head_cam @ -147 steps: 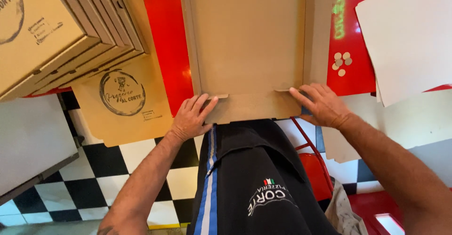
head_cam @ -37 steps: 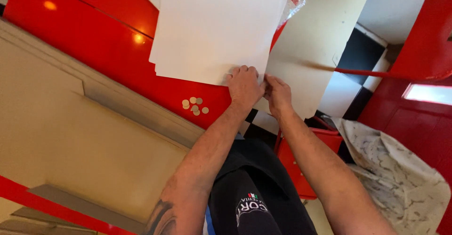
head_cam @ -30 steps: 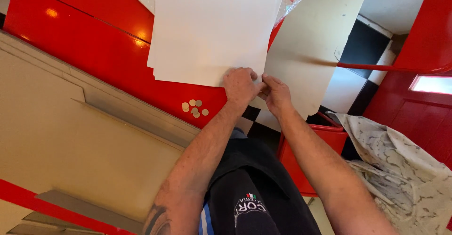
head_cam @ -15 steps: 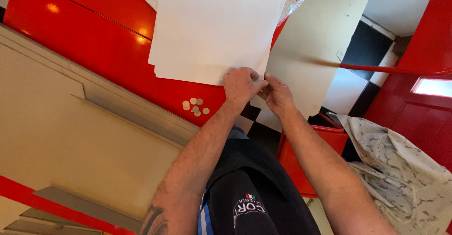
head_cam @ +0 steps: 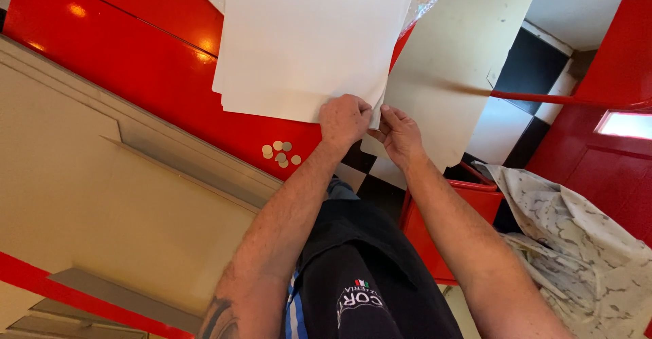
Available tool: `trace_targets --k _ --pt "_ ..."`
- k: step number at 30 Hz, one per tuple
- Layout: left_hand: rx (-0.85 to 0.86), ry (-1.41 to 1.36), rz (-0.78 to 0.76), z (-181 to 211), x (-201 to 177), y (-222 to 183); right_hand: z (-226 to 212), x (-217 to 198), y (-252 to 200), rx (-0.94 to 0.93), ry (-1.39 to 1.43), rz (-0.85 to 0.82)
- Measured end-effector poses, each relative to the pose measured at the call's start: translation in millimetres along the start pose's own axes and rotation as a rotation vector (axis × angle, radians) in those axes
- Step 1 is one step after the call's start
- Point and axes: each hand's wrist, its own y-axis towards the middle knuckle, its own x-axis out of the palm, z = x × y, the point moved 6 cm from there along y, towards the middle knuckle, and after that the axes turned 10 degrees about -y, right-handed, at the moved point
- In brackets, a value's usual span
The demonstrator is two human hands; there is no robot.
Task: The person repeatedly assembles flat cardboard pizza boxes by folding the sides and tabs into shape. They place a white paper liner inside each box, close the lid, and stack the finished boxes on the left side of the red counter.
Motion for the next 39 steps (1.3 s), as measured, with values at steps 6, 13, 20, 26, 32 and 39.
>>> trace_targets --k 6,13,20,26,32,39 --pt "0.118 -0.405 0.114 0.1 -53.3 -9.3 -13.6 -18.7 -2.5 -0.219 -0.538 0.275" --pt "0.135 -0.755 0.460 51.4 -257.3 -135.7 -53.7 82.2 -37.8 -0.478 -0.508 -0.126" --pt "0.082 -0.507 1.051 -1.8 -342.6 -333.7 3.2 262.4 -97.2 0.012 -0.325 -0.812" --pt "0.032 -0.679 1.555 -88.5 -334.1 -485.6 85.1 340.4 -134.5 0.004 -0.546 -0.912" --pt "-0.136 -1.131 1.950 -194.1 -253.0 -560.1 154.6 350.4 -145.3 0.225 -0.557 -0.991" --pt "-0.308 -1.311 1.901 -228.4 -165.8 -569.5 127.2 341.2 -144.8 -0.099 -1.065 -0.747"
